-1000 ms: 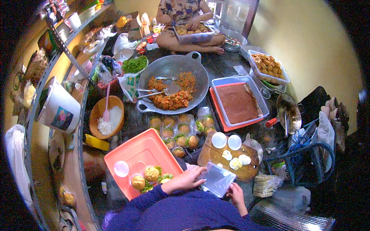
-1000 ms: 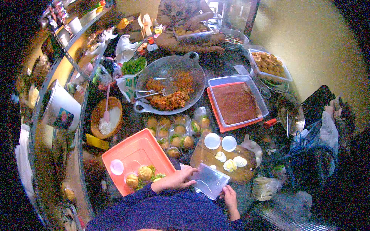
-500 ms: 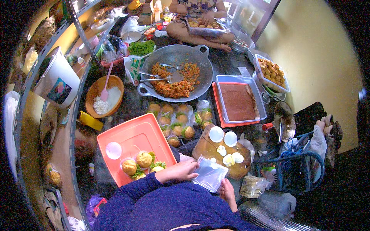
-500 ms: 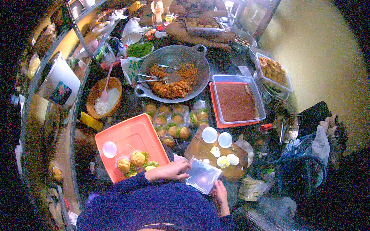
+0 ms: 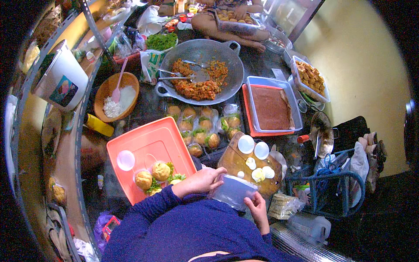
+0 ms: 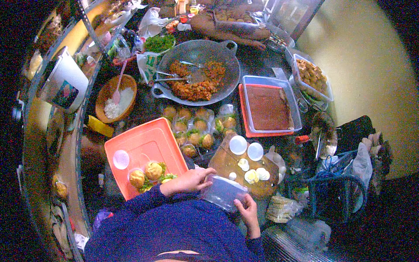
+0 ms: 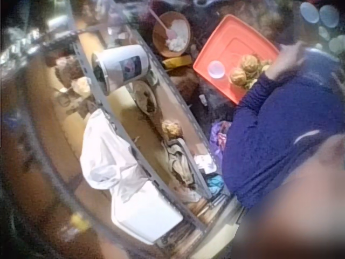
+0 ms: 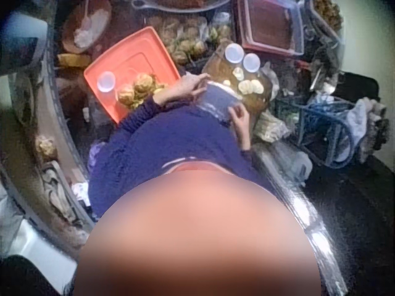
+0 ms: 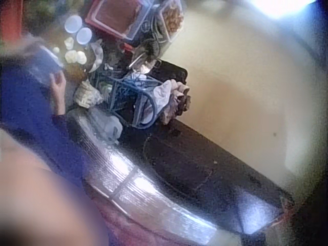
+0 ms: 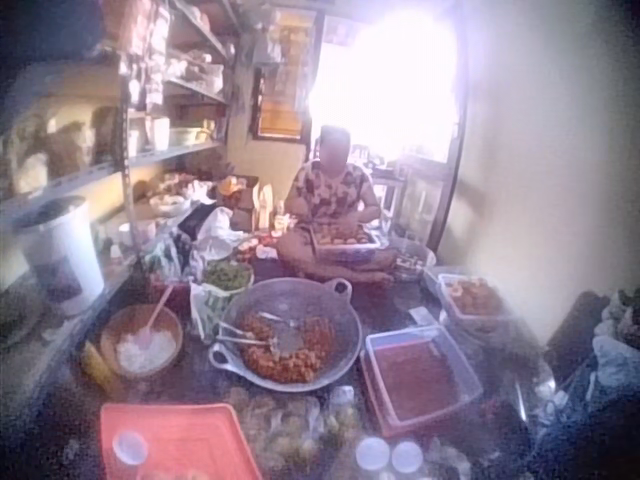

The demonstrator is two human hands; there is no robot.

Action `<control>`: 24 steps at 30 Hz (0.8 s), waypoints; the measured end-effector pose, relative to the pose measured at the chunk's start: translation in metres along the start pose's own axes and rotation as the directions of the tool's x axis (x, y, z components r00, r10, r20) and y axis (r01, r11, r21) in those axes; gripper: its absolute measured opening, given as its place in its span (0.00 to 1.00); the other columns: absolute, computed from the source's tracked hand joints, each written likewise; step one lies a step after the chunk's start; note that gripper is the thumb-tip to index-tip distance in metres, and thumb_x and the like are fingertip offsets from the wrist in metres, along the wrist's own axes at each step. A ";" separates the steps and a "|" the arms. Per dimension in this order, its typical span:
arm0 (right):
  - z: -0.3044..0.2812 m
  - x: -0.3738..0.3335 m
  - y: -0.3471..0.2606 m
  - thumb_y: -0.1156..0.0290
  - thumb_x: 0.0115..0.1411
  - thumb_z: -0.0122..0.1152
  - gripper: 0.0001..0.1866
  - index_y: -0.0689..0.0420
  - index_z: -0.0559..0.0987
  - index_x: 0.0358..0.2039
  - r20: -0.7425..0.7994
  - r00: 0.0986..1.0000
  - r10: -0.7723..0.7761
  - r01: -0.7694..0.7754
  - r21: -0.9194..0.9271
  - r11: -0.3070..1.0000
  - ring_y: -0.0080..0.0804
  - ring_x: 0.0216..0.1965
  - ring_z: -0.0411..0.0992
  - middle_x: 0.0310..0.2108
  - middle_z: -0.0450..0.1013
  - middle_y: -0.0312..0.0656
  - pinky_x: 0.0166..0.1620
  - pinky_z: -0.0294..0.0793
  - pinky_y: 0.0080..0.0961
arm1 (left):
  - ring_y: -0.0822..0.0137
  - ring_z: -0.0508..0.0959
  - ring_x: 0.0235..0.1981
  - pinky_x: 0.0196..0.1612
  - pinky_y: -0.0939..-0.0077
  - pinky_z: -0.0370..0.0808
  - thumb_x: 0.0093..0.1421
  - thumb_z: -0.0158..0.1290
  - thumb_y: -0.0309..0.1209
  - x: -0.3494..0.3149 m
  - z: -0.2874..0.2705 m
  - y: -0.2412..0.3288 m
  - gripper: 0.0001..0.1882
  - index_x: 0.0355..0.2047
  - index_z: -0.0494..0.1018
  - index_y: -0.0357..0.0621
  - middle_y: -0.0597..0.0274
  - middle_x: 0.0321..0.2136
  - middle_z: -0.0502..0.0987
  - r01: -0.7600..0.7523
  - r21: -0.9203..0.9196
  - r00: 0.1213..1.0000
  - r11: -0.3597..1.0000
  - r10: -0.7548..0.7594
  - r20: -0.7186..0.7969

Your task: The person assembles small food items by placing lettuce into round buns and arranging them on a tray. They handle the buns and lettuce by hand, occasionally adjusting the items and placing them into plastic bags.

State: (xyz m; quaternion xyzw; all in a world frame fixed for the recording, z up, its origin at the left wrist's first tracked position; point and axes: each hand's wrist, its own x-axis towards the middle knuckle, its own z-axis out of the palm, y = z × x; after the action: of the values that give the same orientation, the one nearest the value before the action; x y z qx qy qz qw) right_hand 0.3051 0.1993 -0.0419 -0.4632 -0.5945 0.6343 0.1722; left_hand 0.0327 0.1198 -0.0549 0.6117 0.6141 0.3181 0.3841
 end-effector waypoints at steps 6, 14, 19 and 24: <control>0.000 0.002 -0.013 0.69 0.62 0.58 0.14 0.60 0.74 0.46 -0.001 0.998 -0.061 0.060 -0.111 0.992 0.23 0.38 0.71 0.38 0.74 0.36 0.45 0.71 0.22 | 0.46 0.78 0.36 0.38 0.56 0.74 0.56 0.53 0.28 0.009 0.001 0.000 0.16 0.45 0.68 0.43 0.46 0.32 0.77 -0.021 -0.071 0.999 0.997 0.023 0.026; 0.006 0.013 -0.046 0.73 0.61 0.57 0.09 0.62 0.79 0.39 0.098 0.994 -0.057 0.081 -0.265 0.961 0.20 0.37 0.73 0.35 0.78 0.36 0.41 0.71 0.19 | 0.50 0.79 0.35 0.36 0.60 0.74 0.58 0.51 0.29 0.006 -0.015 0.016 0.14 0.45 0.68 0.44 0.46 0.31 0.77 -0.131 -0.167 0.991 0.977 0.130 -0.017; 0.001 0.024 -0.057 0.73 0.61 0.56 0.08 0.62 0.79 0.39 -0.057 0.983 -0.174 0.164 -0.145 0.976 0.19 0.32 0.71 0.32 0.77 0.35 0.39 0.70 0.16 | 0.67 0.77 0.41 0.42 0.70 0.73 0.63 0.52 0.37 -0.001 -0.008 0.018 0.20 0.53 0.63 0.47 0.57 0.39 0.78 -0.069 -0.722 0.993 0.688 -0.021 -0.115; 0.014 0.033 -0.050 0.72 0.63 0.55 0.12 0.61 0.74 0.46 -0.054 0.996 -0.064 0.077 0.271 0.960 0.19 0.35 0.70 0.37 0.74 0.34 0.43 0.69 0.16 | 0.69 0.65 0.56 0.58 0.69 0.63 0.61 0.55 0.34 -0.011 -0.007 0.013 0.32 0.61 0.54 0.40 0.59 0.55 0.66 0.100 -0.867 0.993 0.488 -0.002 0.114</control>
State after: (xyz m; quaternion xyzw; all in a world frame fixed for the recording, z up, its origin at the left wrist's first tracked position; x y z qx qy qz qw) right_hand 0.2606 0.2278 -0.0106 -0.4277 -0.5137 0.6930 0.2700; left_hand 0.0327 0.1103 -0.0393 0.3302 0.3675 0.5428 0.6792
